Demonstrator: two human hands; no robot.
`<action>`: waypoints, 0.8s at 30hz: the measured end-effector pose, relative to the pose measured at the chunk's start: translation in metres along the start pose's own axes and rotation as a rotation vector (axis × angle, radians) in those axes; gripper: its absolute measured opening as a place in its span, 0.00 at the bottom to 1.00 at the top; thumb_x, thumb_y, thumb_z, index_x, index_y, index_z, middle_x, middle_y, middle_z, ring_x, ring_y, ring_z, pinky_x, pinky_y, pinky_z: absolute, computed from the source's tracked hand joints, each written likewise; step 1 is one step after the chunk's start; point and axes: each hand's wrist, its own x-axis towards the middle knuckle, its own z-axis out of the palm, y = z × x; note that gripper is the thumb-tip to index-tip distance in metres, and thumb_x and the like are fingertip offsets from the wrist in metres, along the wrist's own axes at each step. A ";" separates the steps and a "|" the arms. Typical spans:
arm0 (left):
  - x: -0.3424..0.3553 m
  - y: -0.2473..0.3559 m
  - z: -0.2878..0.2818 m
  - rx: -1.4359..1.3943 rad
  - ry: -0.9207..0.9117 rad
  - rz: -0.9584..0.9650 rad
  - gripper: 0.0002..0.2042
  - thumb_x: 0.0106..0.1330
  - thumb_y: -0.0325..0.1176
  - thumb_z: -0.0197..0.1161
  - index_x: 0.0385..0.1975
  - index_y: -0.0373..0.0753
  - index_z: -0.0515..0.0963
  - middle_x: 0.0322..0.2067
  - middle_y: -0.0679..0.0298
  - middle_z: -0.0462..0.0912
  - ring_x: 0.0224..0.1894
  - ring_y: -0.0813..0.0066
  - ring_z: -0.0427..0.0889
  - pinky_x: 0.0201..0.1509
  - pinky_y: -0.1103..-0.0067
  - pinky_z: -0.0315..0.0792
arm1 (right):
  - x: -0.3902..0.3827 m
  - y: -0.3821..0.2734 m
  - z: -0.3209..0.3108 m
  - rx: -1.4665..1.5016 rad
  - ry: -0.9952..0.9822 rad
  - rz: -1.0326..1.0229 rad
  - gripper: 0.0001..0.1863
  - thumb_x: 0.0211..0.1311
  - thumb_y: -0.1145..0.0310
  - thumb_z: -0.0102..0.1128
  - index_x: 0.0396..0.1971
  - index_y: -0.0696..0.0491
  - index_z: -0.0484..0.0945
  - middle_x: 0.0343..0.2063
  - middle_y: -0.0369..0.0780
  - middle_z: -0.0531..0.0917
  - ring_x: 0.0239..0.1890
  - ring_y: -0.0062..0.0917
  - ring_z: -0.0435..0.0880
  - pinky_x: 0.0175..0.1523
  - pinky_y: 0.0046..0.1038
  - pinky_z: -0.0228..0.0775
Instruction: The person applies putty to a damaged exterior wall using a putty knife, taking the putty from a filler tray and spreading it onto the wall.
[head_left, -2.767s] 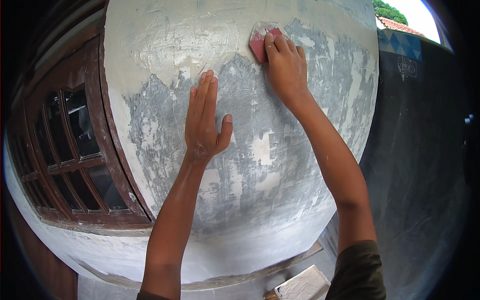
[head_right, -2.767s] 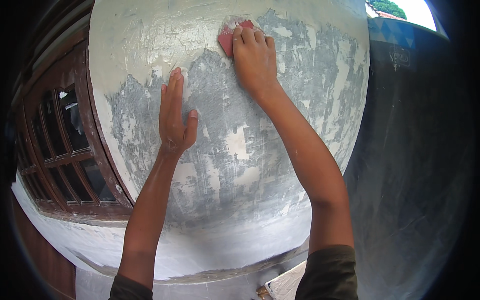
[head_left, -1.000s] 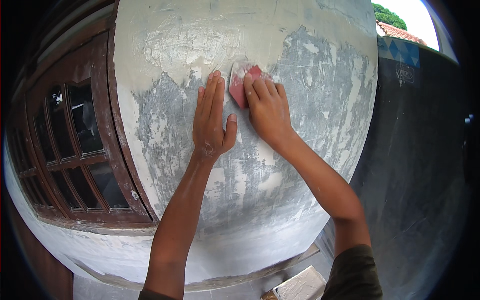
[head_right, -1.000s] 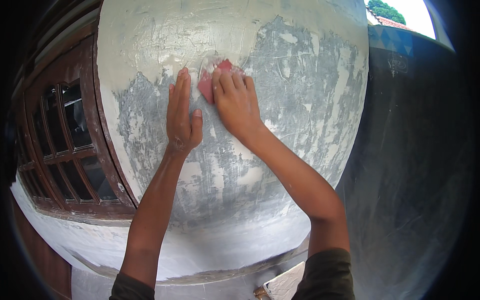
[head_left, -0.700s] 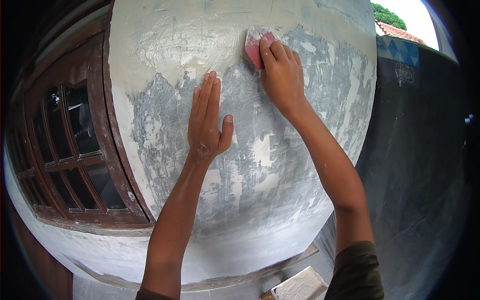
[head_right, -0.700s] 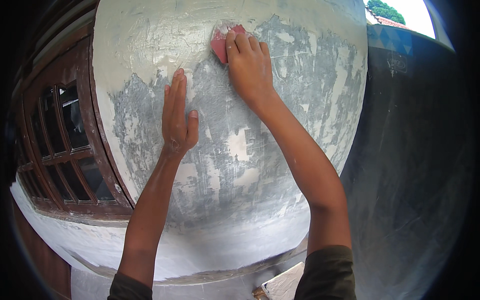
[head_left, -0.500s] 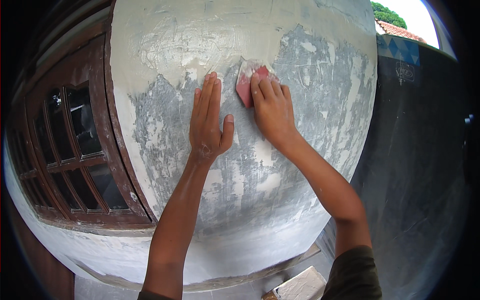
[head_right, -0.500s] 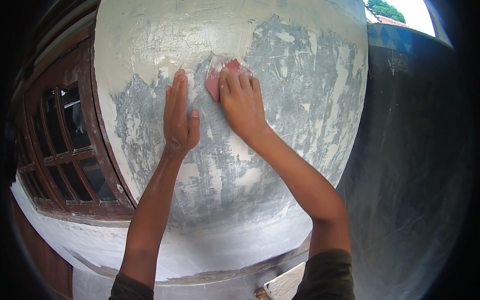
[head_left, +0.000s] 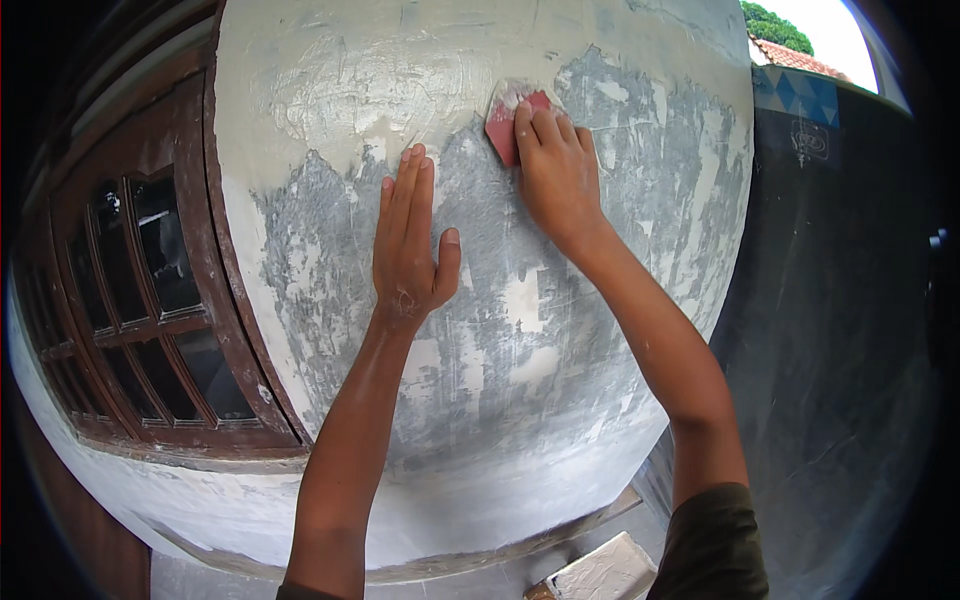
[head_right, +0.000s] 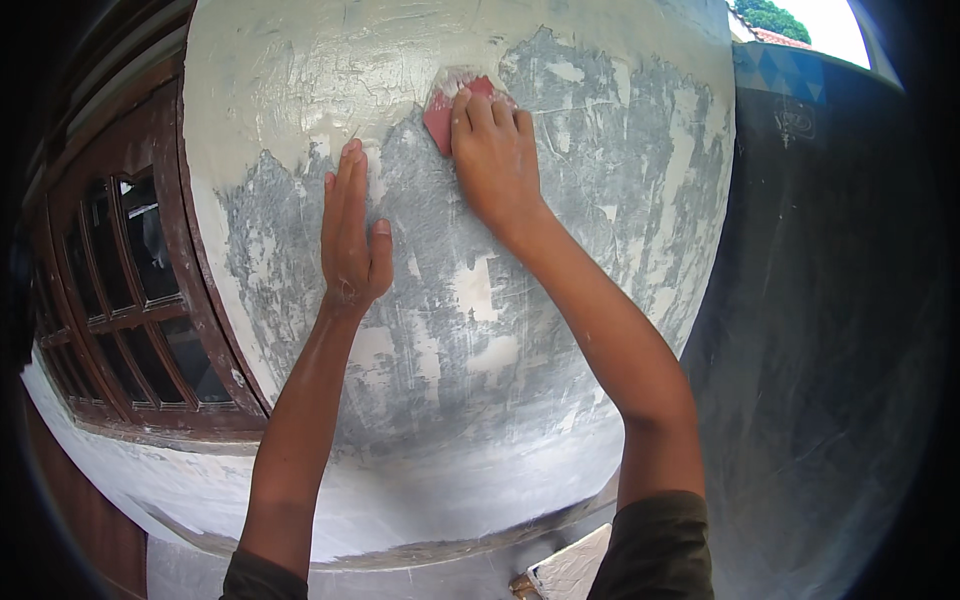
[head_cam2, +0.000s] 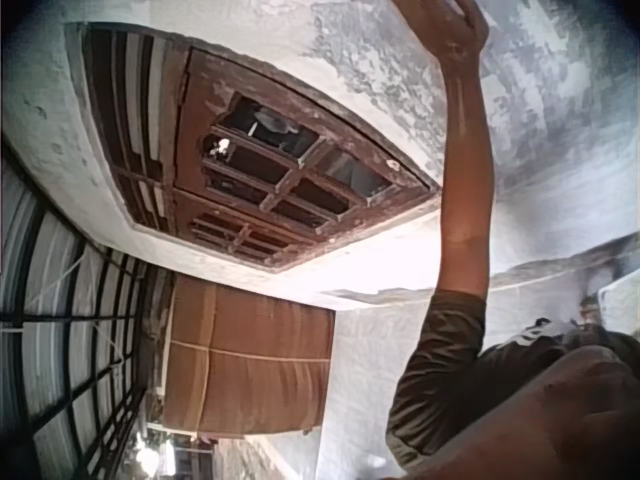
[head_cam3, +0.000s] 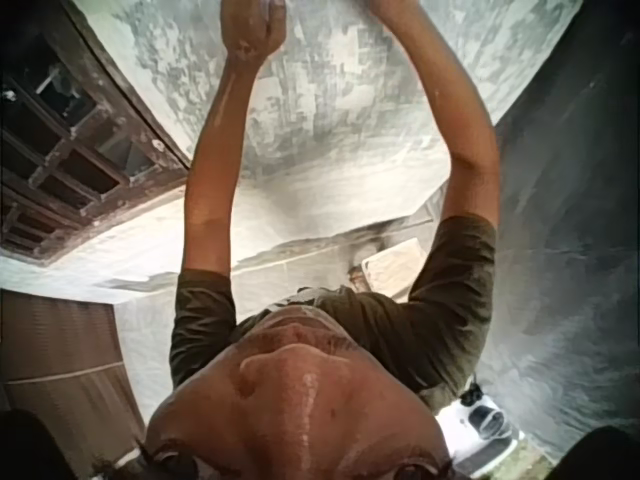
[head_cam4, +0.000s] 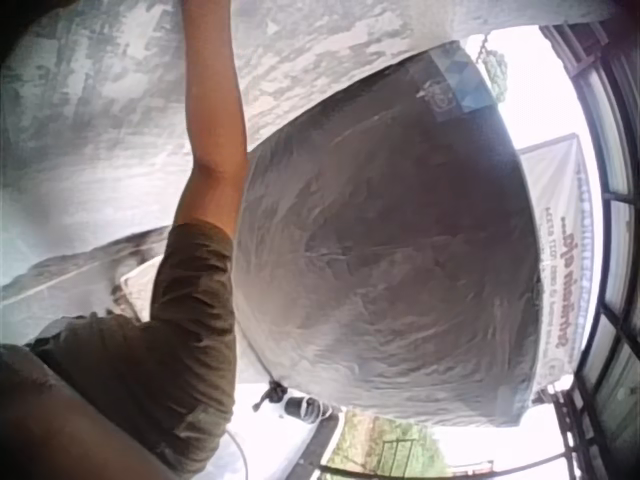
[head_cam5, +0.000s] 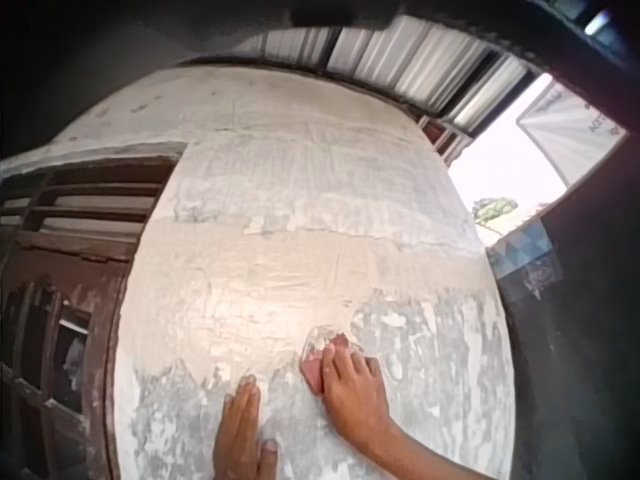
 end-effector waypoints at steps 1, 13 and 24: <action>-0.001 -0.001 -0.001 0.005 0.002 -0.003 0.32 0.64 0.31 0.48 0.70 0.26 0.59 0.71 0.42 0.62 0.75 0.47 0.59 0.76 0.51 0.52 | -0.017 -0.012 -0.007 0.019 -0.068 0.013 0.22 0.56 0.76 0.56 0.53 0.63 0.76 0.38 0.42 0.78 0.43 0.33 0.79 0.50 0.35 0.68; 0.002 0.004 0.001 -0.015 -0.015 -0.006 0.30 0.68 0.31 0.44 0.71 0.27 0.57 0.71 0.42 0.61 0.75 0.45 0.58 0.76 0.50 0.47 | 0.035 0.010 -0.004 0.060 0.088 0.032 0.23 0.55 0.76 0.57 0.53 0.63 0.77 0.38 0.42 0.78 0.42 0.34 0.79 0.48 0.36 0.68; -0.001 0.002 -0.004 0.032 -0.004 -0.008 0.31 0.64 0.30 0.48 0.69 0.25 0.60 0.70 0.41 0.63 0.74 0.46 0.60 0.76 0.52 0.51 | -0.018 -0.022 -0.041 0.233 -0.046 0.052 0.23 0.54 0.77 0.57 0.52 0.64 0.77 0.38 0.41 0.78 0.41 0.34 0.78 0.46 0.35 0.67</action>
